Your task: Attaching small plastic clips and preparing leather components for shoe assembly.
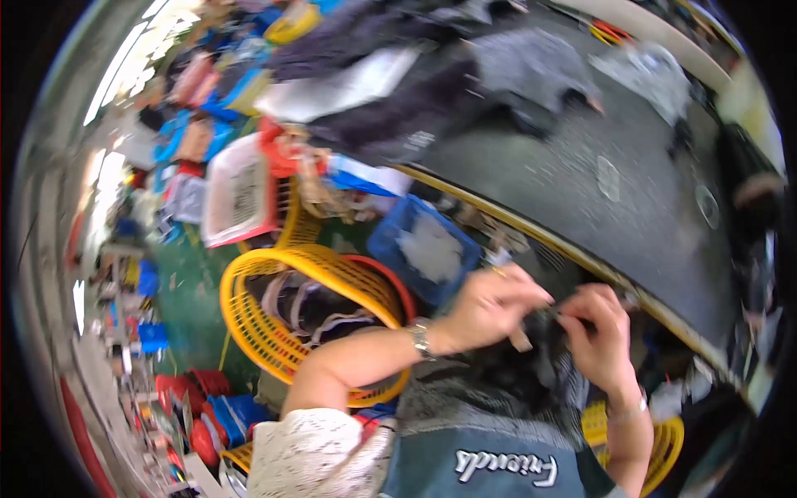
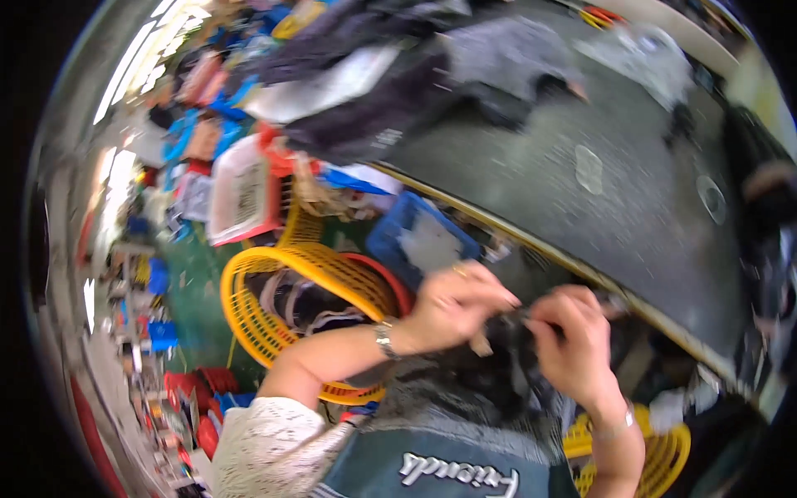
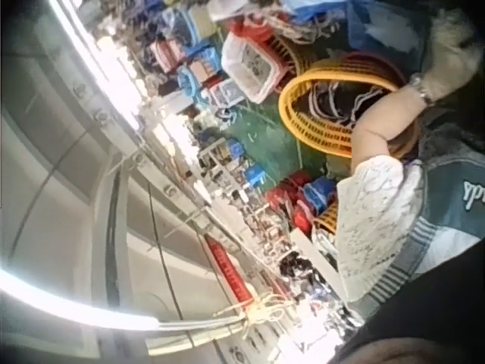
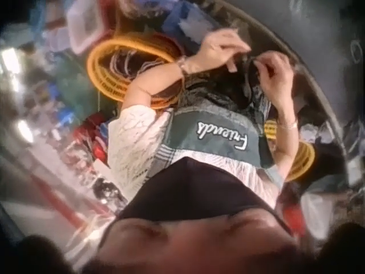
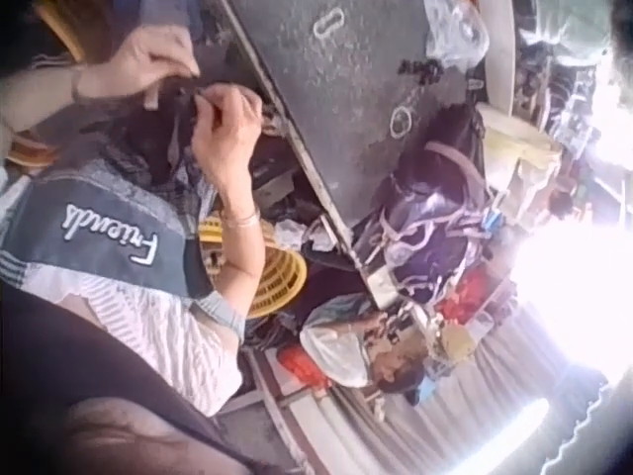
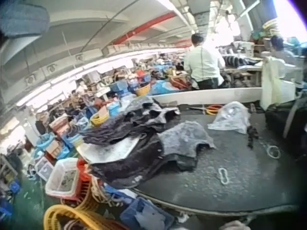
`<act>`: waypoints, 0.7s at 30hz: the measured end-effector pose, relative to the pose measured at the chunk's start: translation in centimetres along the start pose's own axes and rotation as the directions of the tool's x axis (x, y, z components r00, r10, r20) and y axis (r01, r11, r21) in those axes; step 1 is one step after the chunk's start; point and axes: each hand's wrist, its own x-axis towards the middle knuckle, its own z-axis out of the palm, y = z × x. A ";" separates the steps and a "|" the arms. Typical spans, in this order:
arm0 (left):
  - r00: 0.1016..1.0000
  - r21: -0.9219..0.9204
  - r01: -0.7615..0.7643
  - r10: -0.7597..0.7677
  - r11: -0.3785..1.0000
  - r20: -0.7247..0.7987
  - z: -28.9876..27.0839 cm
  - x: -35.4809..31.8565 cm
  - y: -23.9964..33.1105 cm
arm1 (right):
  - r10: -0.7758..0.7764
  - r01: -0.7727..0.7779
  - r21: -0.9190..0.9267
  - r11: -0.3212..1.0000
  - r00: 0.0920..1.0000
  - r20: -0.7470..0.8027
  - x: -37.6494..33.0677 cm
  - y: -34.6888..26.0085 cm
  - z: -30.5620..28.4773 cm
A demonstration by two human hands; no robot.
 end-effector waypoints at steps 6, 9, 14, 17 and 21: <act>0.868 -0.568 0.479 -0.460 0.669 0.190 -0.8 0.9 -1.3 | 0.081 -0.078 0.149 0.986 0.997 -0.010 0.7 0.0 0.3; 0.858 -0.633 0.500 -0.438 0.591 0.269 -0.2 1.1 -1.0 | 0.132 -0.141 0.158 0.977 0.989 0.069 0.5 0.0 -0.1; 0.837 -0.628 0.533 -0.463 0.566 0.293 0.3 0.8 -0.8 | 0.146 -0.154 0.174 0.973 0.988 0.058 -0.2 -0.1 -0.4; 0.847 -0.579 0.527 -0.438 0.622 0.300 0.5 0.9 -0.8 | 0.183 -0.190 0.219 0.957 0.982 0.052 -0.5 0.1 -0.4; 0.848 -0.592 0.524 -0.442 0.612 0.294 0.5 1.0 -0.7 | 0.150 -0.156 0.202 0.967 0.988 0.047 -0.6 0.1 -0.6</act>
